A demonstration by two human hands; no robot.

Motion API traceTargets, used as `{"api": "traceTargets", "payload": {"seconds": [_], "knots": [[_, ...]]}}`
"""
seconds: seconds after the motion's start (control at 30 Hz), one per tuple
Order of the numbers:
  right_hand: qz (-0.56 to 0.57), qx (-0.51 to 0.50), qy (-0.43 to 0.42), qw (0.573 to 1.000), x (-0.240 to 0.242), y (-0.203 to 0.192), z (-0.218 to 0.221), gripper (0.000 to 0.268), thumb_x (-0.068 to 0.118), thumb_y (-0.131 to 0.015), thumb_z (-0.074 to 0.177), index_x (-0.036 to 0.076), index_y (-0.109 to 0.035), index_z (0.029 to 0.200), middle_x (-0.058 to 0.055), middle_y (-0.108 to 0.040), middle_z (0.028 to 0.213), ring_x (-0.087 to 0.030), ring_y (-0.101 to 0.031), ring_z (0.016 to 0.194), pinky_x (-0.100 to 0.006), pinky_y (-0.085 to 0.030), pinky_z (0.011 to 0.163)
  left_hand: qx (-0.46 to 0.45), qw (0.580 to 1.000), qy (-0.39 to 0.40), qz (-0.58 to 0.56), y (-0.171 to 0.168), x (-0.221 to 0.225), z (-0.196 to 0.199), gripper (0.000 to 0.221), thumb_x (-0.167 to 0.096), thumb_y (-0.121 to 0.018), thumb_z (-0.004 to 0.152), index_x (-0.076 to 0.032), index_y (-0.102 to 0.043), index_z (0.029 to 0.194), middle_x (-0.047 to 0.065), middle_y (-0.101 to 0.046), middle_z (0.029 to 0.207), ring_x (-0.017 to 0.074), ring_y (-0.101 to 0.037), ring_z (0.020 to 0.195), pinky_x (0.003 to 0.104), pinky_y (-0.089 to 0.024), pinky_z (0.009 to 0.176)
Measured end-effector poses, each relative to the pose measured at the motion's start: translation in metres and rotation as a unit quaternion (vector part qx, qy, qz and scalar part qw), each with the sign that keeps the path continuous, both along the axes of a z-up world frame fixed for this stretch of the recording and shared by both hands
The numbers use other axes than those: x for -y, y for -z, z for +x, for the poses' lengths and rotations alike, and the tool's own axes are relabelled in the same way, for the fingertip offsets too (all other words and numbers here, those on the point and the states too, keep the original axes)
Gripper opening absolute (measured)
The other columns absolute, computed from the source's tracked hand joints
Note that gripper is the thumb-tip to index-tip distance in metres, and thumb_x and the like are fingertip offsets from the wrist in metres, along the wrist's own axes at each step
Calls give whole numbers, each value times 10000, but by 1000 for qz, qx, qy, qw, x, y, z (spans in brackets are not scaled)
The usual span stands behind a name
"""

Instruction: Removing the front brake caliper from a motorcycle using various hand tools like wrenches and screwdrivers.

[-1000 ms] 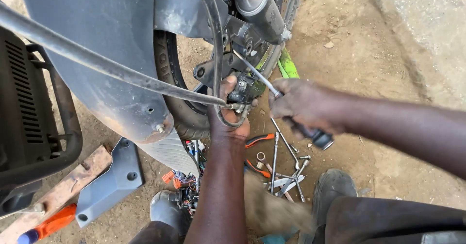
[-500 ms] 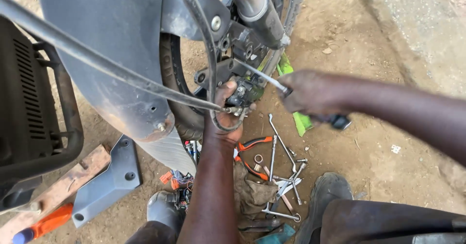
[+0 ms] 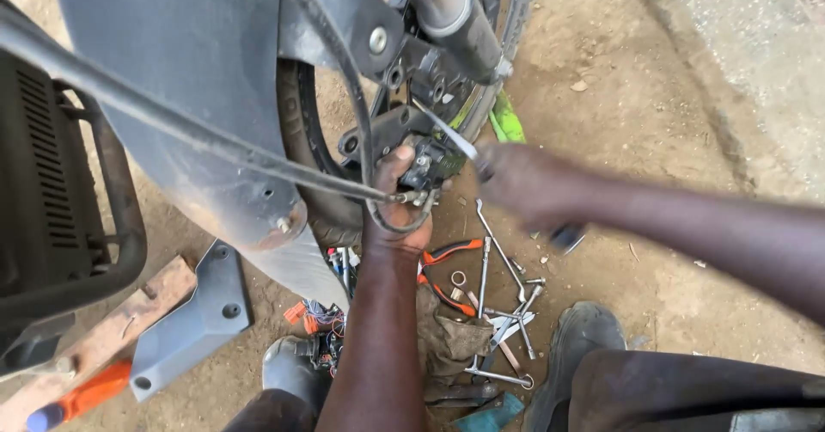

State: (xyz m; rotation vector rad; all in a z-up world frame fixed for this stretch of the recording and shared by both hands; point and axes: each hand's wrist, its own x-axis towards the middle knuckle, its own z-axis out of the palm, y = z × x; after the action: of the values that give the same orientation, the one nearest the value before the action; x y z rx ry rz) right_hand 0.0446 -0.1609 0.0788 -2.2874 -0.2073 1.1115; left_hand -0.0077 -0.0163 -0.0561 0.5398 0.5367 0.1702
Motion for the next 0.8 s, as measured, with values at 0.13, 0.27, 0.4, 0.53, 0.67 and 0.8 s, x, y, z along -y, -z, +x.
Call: {"api": "traceTargets", "payload": {"seconds": [0.13,0.27,0.4,0.53,0.67,0.8], "knots": [[-108,50,-137,983,4,-22,11,223,118,-559,907,-33,-643,1048,-257,-667,752,-357,-734,634,-452,-632,540,20,1000,20,-7,8,-1,3,168,-226,-774,794,-140,-734,933,74,-743,895,245,-713,806,451,-650,612],[-50,6,-46,998,-7,13,-9,166,103,-551,906,36,-610,1047,-131,-669,700,-259,-732,501,-344,-616,416,10,1000,-1,-14,6,3,6,149,-245,-762,766,-170,-733,891,45,-739,825,223,-686,713,448,-625,572],[-72,69,-70,993,-15,0,-15,148,126,-506,949,25,-566,1039,-153,-653,729,-280,-712,541,-346,-579,433,53,998,-41,3,6,7,-1,161,-235,-736,797,-148,-724,932,76,-714,850,239,-674,790,449,-584,615],[-288,66,-194,935,3,-65,-2,208,177,-426,994,152,-600,1104,-70,-664,811,-214,-670,680,-325,-525,576,34,999,27,22,-34,4,-12,159,-313,-700,871,-155,-707,889,-6,-677,798,139,-617,761,365,-564,674],[-441,85,-284,847,-5,-122,3,293,219,-371,1028,243,-635,1152,-11,-678,872,-165,-644,785,-307,-488,684,47,998,47,16,-14,-15,1,464,-342,-792,818,-161,-696,1235,72,-765,1140,246,-745,946,421,-618,546],[-448,160,-224,850,-9,-144,-9,301,455,-376,1086,306,-575,1256,-9,-759,1115,-247,-746,931,-393,-613,796,-27,993,113,2,-52,-17,-10,544,-286,-805,717,-133,-664,1219,101,-732,1185,303,-705,1026,444,-577,617]]}}
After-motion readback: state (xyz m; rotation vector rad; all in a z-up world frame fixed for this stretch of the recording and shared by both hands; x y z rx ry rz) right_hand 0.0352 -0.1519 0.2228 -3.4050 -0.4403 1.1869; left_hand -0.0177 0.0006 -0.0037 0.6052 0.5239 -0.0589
